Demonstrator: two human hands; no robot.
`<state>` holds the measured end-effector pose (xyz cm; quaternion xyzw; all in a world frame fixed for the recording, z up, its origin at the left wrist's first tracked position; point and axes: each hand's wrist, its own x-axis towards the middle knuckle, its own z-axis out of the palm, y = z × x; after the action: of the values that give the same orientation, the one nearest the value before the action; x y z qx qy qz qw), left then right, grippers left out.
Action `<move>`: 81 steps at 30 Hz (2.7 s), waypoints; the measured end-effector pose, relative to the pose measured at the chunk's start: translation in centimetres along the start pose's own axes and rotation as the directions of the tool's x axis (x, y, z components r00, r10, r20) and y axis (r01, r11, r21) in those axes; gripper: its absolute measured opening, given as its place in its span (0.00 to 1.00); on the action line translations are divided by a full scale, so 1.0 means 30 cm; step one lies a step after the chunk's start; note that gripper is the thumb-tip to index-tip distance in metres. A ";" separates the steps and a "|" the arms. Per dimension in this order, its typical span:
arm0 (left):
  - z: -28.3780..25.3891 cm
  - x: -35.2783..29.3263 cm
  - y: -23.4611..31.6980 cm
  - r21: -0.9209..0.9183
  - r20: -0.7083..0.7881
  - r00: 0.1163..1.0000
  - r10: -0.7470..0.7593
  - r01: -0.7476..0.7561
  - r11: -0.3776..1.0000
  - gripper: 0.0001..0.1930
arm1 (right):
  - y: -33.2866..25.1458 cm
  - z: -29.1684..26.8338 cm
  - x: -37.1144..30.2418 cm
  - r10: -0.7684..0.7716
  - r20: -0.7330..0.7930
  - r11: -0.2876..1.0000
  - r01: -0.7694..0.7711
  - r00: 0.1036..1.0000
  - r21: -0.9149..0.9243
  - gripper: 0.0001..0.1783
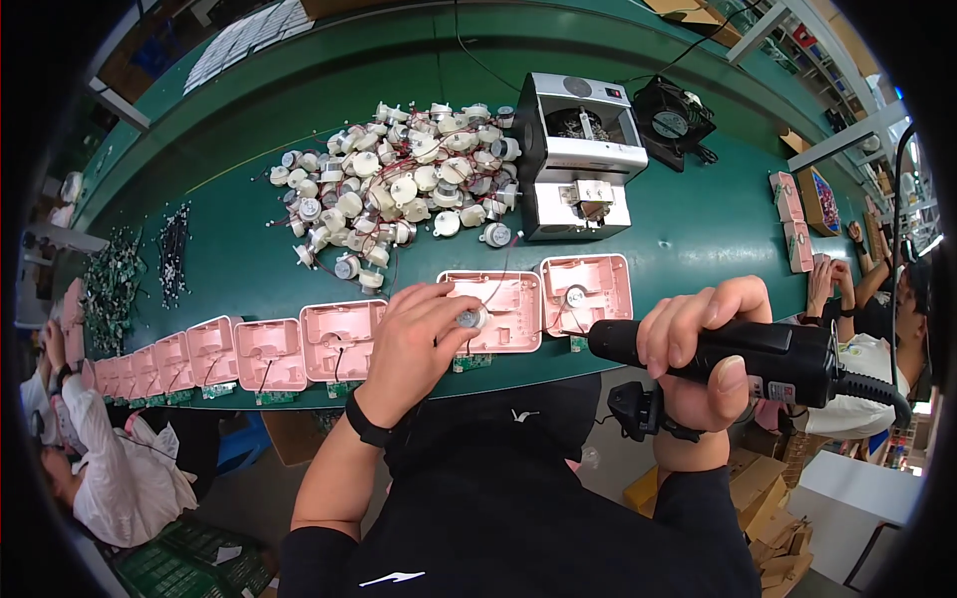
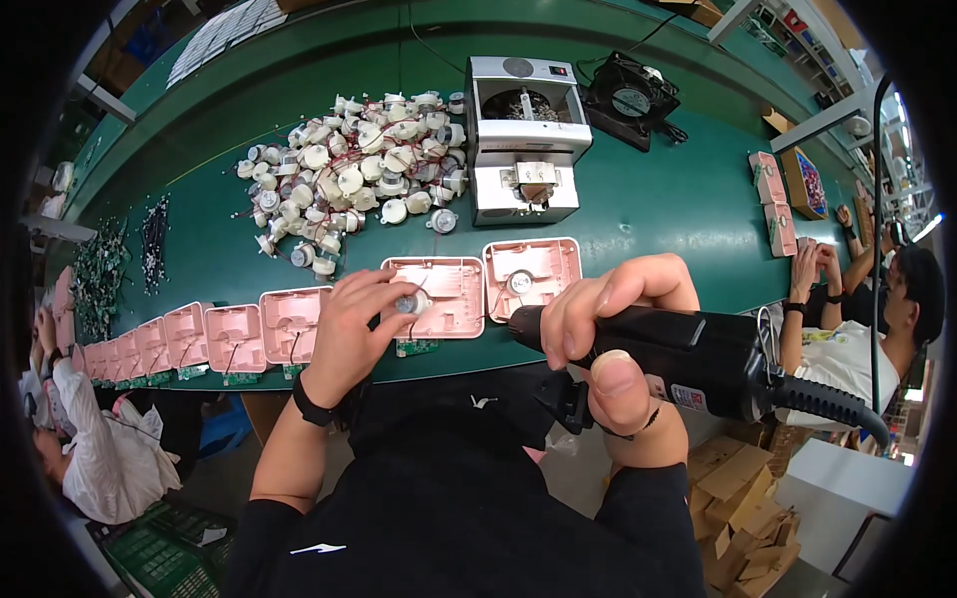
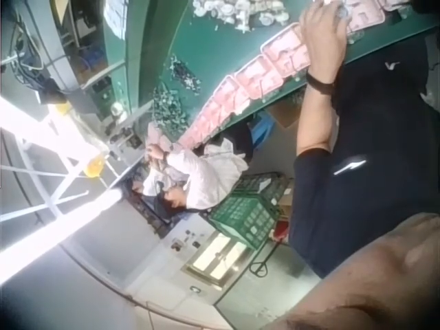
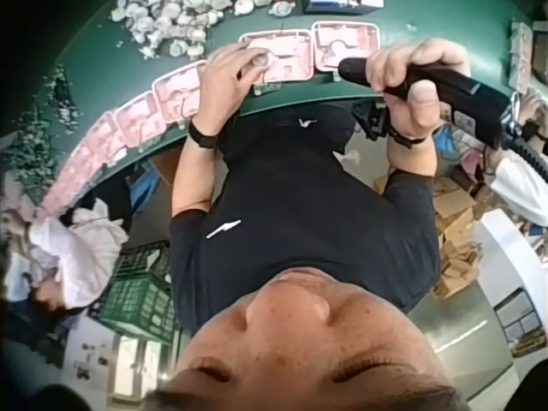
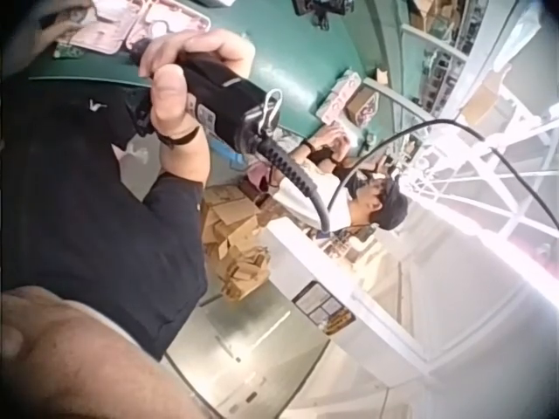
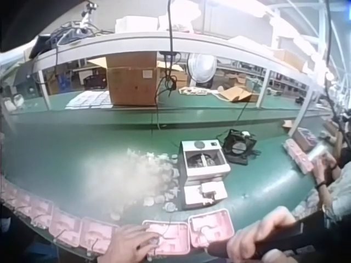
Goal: The person pours screws from a bag into a screw feeder, then places motors into pink plastic housings and secures them with screws using a power screwdriver.
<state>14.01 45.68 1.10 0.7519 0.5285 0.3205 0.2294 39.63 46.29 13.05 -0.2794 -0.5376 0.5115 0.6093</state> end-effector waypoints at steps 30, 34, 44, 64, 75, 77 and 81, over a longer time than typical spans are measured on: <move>0.070 0.005 -0.065 0.074 -0.054 0.998 0.045 -0.041 0.996 0.18 | 0.319 0.132 0.027 0.154 0.386 0.954 -0.036 0.910 -0.297 0.18; 0.073 0.012 -0.069 0.065 -0.043 0.998 0.052 -0.050 0.997 0.19 | 0.337 0.139 0.029 0.103 0.319 0.962 -0.013 0.942 -0.271 0.17; 0.078 0.002 -0.014 0.097 -0.052 0.998 0.035 -0.030 0.995 0.19 | 0.130 -0.042 0.237 -0.304 -0.050 0.950 0.298 0.951 -0.096 0.10; 0.174 0.003 0.013 -0.239 -0.035 0.988 -0.148 0.136 0.961 0.38 | 0.138 0.108 0.065 0.013 0.156 0.999 -0.020 0.988 0.047 0.16; 0.194 -0.010 -0.006 -0.220 -0.131 0.986 -0.108 0.077 0.972 0.37 | 0.285 0.132 0.010 0.158 0.391 0.970 -0.068 0.907 -0.234 0.19; 0.193 -0.011 -0.014 -0.223 -0.147 0.983 -0.110 0.076 0.972 0.35 | 0.336 0.152 -0.012 0.201 0.339 0.975 -0.153 0.919 -0.164 0.19; 0.194 -0.016 -0.008 -0.234 -0.161 0.981 -0.112 0.072 0.970 0.31 | 0.342 0.155 -0.024 0.213 0.317 0.972 -0.168 0.924 -0.163 0.19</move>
<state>17.96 45.28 -3.20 0.6648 0.5406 0.4317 0.2818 32.01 47.93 4.88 -0.2802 -0.6358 0.5710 0.4373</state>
